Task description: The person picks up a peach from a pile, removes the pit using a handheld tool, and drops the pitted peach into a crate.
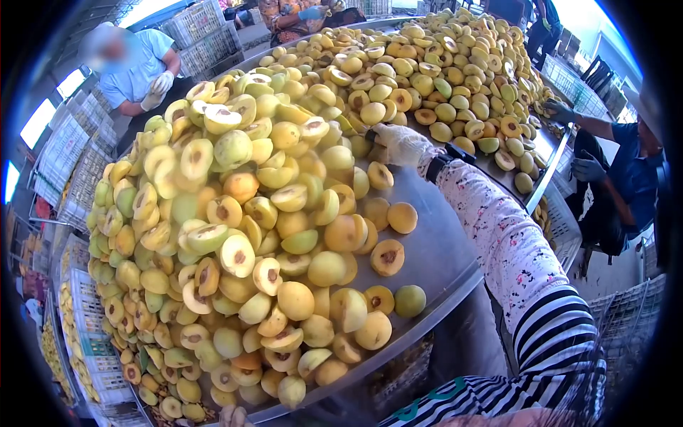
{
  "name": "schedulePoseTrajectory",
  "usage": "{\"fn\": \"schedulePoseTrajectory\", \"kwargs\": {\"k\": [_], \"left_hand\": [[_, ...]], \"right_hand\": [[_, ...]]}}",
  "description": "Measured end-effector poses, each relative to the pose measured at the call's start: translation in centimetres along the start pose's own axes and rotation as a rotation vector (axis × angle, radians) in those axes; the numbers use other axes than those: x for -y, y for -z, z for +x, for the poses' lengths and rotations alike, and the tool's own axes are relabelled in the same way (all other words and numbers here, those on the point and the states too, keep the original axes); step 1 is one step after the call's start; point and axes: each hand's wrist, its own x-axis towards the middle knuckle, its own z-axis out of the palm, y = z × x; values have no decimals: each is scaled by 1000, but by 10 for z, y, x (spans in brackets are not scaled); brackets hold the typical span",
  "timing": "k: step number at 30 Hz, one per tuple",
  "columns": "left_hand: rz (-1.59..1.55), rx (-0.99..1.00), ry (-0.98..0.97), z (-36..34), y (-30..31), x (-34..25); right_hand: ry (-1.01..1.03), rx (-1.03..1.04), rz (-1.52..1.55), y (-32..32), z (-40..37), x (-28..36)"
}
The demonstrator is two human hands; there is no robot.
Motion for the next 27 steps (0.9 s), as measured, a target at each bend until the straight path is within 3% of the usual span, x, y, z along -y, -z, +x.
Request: {"fn": "schedulePoseTrajectory", "kwargs": {"k": [5,8,9,10,11,12,14,15,18,20,21,22,24,25,26,27], "left_hand": [[-25,-15,-13,-8,11,-3],[-56,-37,-16,-20,20,-3],[-71,-43,-26,-26,27,-4],[-104,-60,-24,-30,34,-4],[-133,-80,-19,-37,41,-5],[-170,-104,-15,-46,51,-5],[-397,-145,-2,-69,79,-10],[-529,-156,-4,-81,92,-14],[-820,51,24,-101,98,-51],[-711,247,11,-98,57,-84],[-737,296,-72,-94,32,-108],[-447,433,-58,-84,18,-120],[-797,415,103,-100,-30,-111],[-865,411,142,-106,-37,-110],[-936,415,181,-111,-43,-110],[-1008,425,223,-114,-48,-110]], "right_hand": [[-261,-101,135,-4,-43,19],[-526,-171,755,-1,-76,16],[-542,-137,1262,4,-89,11],[-696,-194,1506,10,-99,13],[-700,-154,1682,26,-116,31],[-701,-106,1855,47,-140,61],[-410,117,2160,59,-189,119],[-368,283,2248,65,-212,148],[-224,833,2513,35,-266,216],[-500,966,2456,22,-304,260],[-347,1145,2402,6,-323,271],[-395,1187,2315,6,-335,284],[-558,878,1832,2,-366,303],[-672,741,1804,4,-373,306],[-494,541,1581,7,-379,302],[-567,499,1510,11,-385,300]]}}
